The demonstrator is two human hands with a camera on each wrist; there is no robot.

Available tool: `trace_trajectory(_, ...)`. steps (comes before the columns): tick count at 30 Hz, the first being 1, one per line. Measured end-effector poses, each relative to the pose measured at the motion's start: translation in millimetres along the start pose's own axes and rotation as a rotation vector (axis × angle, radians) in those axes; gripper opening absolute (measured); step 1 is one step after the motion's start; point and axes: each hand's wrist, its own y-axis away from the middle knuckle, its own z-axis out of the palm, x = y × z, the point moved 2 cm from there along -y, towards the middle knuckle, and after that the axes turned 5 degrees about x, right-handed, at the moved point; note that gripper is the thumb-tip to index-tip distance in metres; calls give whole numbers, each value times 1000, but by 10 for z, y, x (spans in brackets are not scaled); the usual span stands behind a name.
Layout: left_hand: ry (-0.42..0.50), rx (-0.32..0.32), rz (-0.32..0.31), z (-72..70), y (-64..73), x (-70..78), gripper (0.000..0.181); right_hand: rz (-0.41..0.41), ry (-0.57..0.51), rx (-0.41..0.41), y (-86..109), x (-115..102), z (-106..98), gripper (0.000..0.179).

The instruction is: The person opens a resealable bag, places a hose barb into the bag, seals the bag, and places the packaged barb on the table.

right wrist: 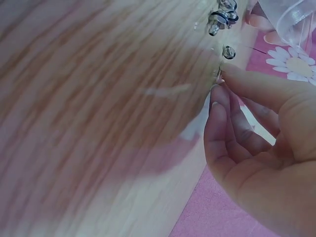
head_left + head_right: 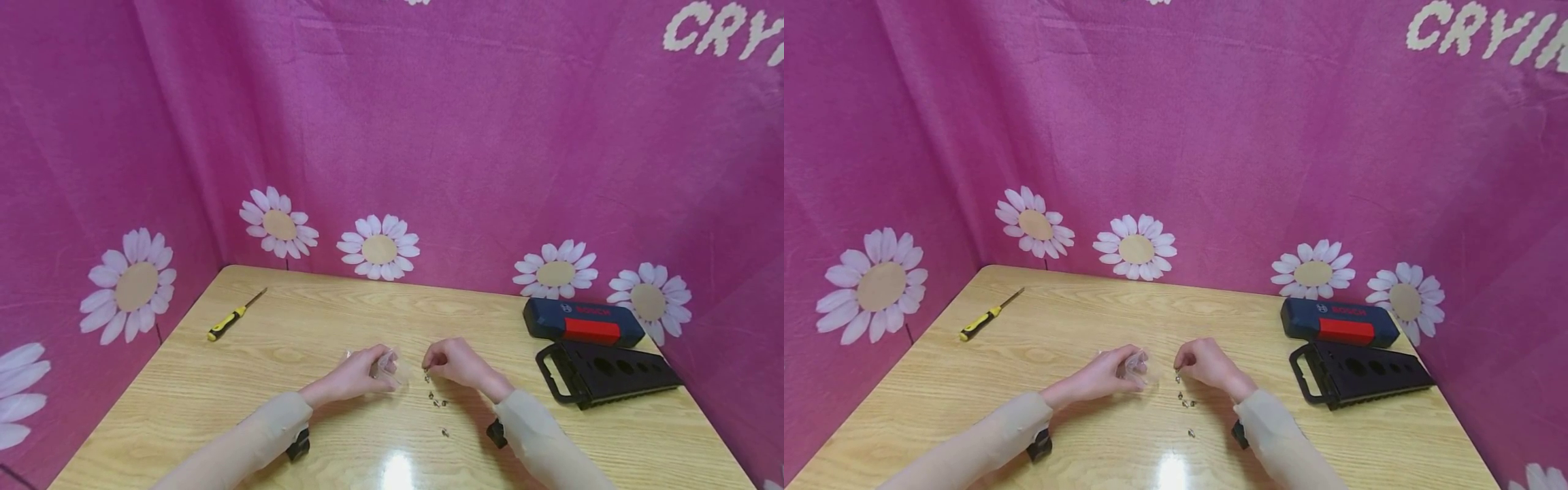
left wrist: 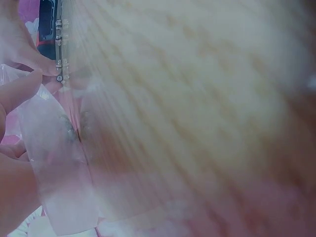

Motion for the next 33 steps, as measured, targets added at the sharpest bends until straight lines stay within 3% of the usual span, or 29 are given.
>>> trace_trajectory(14,-16,2,5,-10,-2,17,45,-10,29,12,7,-27,-10,6)
trace_trajectory(26,-30,5,1,-11,1,7,44,-88,133,16,-1,-60,-3,6)
trace_trajectory(33,-32,3,-2,0,-5,-5,41,-83,104,41,15,-86,-40,7)
